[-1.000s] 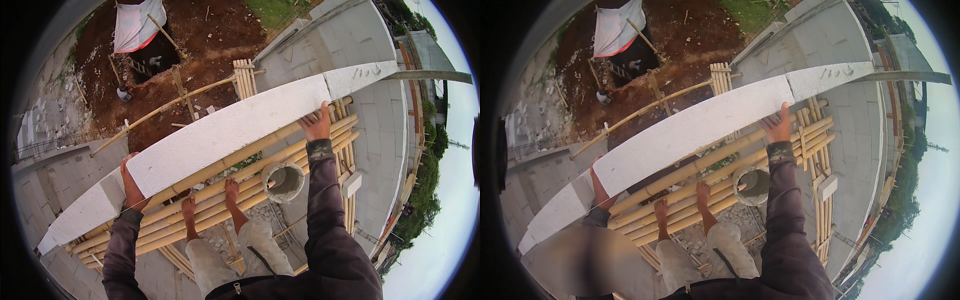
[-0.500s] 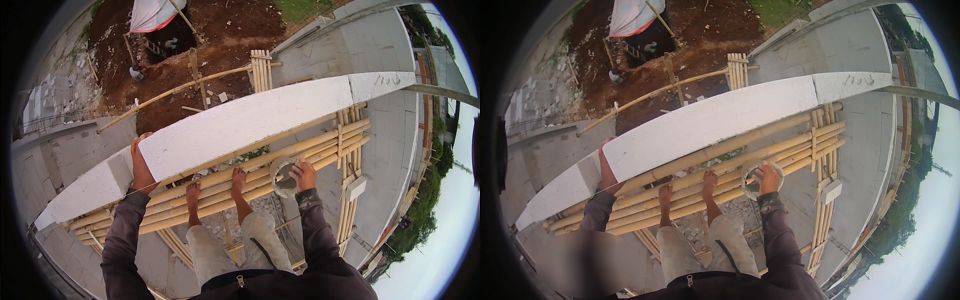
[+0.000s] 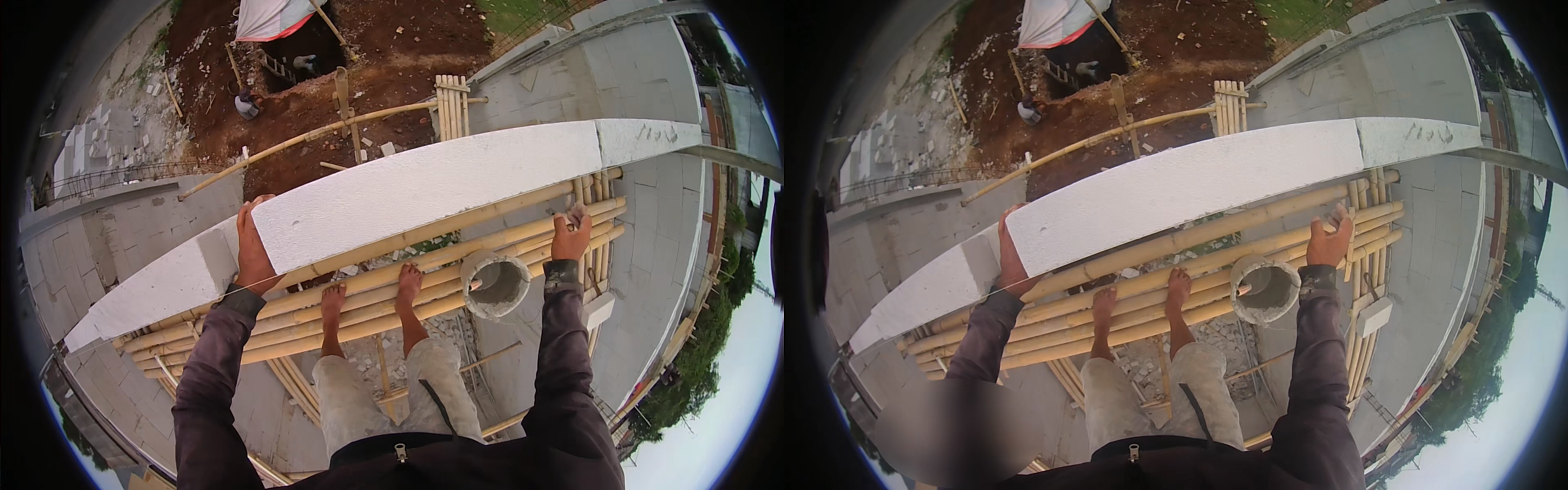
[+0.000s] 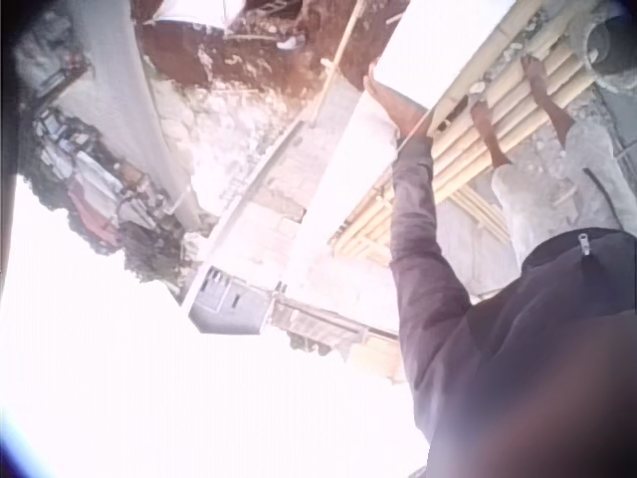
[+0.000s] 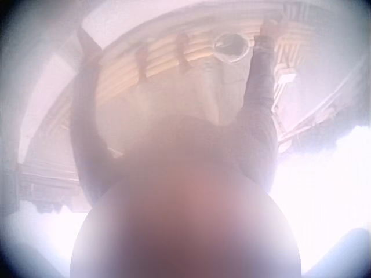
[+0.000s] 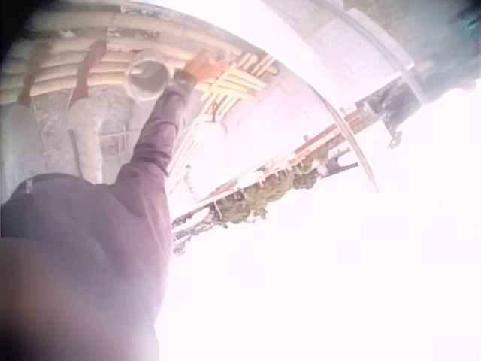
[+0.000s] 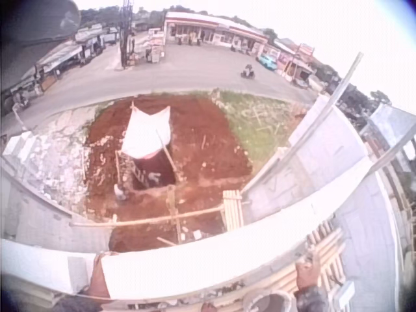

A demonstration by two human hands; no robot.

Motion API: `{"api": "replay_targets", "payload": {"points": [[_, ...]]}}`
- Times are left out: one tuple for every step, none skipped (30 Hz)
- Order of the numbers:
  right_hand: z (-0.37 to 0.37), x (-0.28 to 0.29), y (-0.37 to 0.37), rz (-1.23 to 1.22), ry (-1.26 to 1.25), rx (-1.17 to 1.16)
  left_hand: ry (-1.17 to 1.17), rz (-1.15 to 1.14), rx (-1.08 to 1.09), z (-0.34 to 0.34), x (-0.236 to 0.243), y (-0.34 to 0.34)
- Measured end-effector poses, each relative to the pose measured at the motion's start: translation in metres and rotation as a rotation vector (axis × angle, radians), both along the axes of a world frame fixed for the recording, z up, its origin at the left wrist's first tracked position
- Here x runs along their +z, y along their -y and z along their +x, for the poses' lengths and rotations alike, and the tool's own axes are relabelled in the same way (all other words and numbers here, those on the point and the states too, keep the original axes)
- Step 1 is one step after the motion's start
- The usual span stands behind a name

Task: The person places white rectangular tiles onto a bamboo scaffolding structure, aligns them, and applies cement mortar from a bucket using a trowel to secure the tiles. The person repeatedly scoops mortar and spreads it along the tile edges and joints.

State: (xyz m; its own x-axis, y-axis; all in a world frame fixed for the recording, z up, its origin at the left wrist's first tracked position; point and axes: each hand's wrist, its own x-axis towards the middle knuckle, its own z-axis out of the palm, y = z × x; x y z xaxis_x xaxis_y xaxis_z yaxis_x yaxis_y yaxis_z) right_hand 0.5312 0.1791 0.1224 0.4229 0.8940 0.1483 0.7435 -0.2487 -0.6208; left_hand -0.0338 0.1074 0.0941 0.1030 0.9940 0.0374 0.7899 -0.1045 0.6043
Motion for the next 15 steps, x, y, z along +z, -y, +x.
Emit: {"api": "replay_targets", "payload": {"points": [[0.013,0.014,-0.019,-0.046,0.277,0.107,0.116,-0.027,0.031,0.004,-0.003,-0.004],[0.023,0.023,-0.041,0.084,0.491,0.258,0.025,-0.032,0.011,0.005,-0.003,-0.003],[0.036,0.040,-0.061,0.023,0.514,0.346,0.122,-0.084,0.041,0.009,-0.007,-0.007],[0.052,0.059,-0.082,-0.018,0.648,0.425,0.075,-0.081,0.034,0.012,-0.010,-0.008],[0.062,0.071,-0.102,-0.073,0.754,0.503,0.135,-0.009,0.041,0.015,-0.014,-0.009],[0.069,0.081,-0.121,-0.191,0.831,0.528,0.204,-0.029,0.061,0.015,-0.016,-0.007],[0.073,0.087,-0.137,-0.263,0.908,0.571,0.285,-0.018,0.069,0.017,-0.019,-0.005],[0.078,0.092,-0.152,-0.337,0.984,0.614,0.422,-0.081,0.134,0.019,-0.024,-0.006],[0.080,0.094,-0.165,-0.410,1.051,0.664,0.433,-0.084,0.138,0.021,-0.027,-0.004],[0.082,0.095,-0.175,-0.417,1.084,0.706,0.467,-0.093,0.146,0.021,-0.029,-0.003],[0.083,0.095,-0.184,-0.423,1.116,0.748,0.523,-0.101,0.154,0.022,-0.032,-0.002],[0.085,0.093,-0.191,-0.429,1.148,0.791,0.471,-0.085,0.143,0.022,-0.034,-0.001],[0.086,0.090,-0.197,-0.432,1.164,0.836,0.441,-0.068,0.132,0.022,-0.037,-0.001],[0.088,0.087,-0.201,-0.441,1.178,0.881,0.404,-0.068,0.120,0.021,-0.040,0.000],[0.090,0.083,-0.205,-0.439,1.217,0.923,0.369,-0.062,0.116,0.020,-0.044,0.000]]}}
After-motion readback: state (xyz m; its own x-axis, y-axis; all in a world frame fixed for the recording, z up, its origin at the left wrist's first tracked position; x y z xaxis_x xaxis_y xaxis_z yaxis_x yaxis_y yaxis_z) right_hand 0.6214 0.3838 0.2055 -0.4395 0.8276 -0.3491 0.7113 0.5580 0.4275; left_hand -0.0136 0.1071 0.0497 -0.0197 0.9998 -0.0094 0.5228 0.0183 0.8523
